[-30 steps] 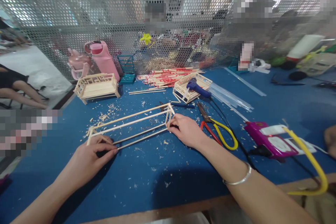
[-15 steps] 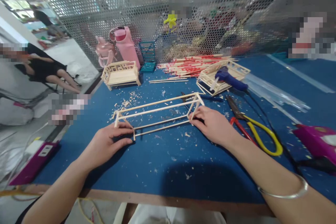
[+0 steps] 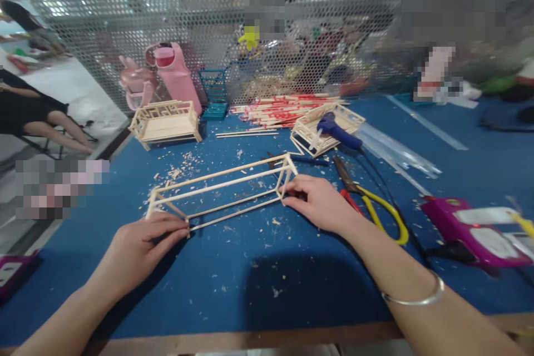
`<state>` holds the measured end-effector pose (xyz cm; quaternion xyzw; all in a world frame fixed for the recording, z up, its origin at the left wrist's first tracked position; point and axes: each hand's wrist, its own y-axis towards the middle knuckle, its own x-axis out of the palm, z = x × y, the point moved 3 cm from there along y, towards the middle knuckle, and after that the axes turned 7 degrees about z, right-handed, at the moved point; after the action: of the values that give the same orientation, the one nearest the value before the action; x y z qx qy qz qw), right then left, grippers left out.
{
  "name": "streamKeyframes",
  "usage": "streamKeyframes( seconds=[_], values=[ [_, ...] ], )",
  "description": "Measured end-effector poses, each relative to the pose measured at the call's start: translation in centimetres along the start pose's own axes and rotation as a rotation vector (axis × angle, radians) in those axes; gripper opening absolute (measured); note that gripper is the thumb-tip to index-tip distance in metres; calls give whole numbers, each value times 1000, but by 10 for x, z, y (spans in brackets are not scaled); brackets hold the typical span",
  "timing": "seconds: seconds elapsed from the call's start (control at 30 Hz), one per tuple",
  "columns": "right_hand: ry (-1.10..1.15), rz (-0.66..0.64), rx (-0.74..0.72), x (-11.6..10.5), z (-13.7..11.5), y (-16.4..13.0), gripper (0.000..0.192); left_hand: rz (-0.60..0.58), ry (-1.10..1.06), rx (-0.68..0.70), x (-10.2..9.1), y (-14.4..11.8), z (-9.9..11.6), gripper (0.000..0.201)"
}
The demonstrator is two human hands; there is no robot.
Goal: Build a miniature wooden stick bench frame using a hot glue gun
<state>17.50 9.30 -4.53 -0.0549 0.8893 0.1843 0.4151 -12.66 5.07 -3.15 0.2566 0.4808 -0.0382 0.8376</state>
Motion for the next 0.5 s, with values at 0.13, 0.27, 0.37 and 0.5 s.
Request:
streamKeyframes(
  seconds=[0.13, 0.27, 0.37, 0.5],
  values=[
    [59, 156, 195, -15, 9, 1, 20, 42, 21, 2, -1, 1, -4, 28],
    [319, 420, 353, -23, 27, 4, 25, 80, 52, -1, -3, 3, -2, 31],
    [493, 551, 360, -26, 31, 4, 33, 127, 63, 16, -7, 4, 3, 32],
    [497, 605, 365, -46, 20, 0, 41, 228, 68, 85, -14, 6, 6, 30]
  ],
)
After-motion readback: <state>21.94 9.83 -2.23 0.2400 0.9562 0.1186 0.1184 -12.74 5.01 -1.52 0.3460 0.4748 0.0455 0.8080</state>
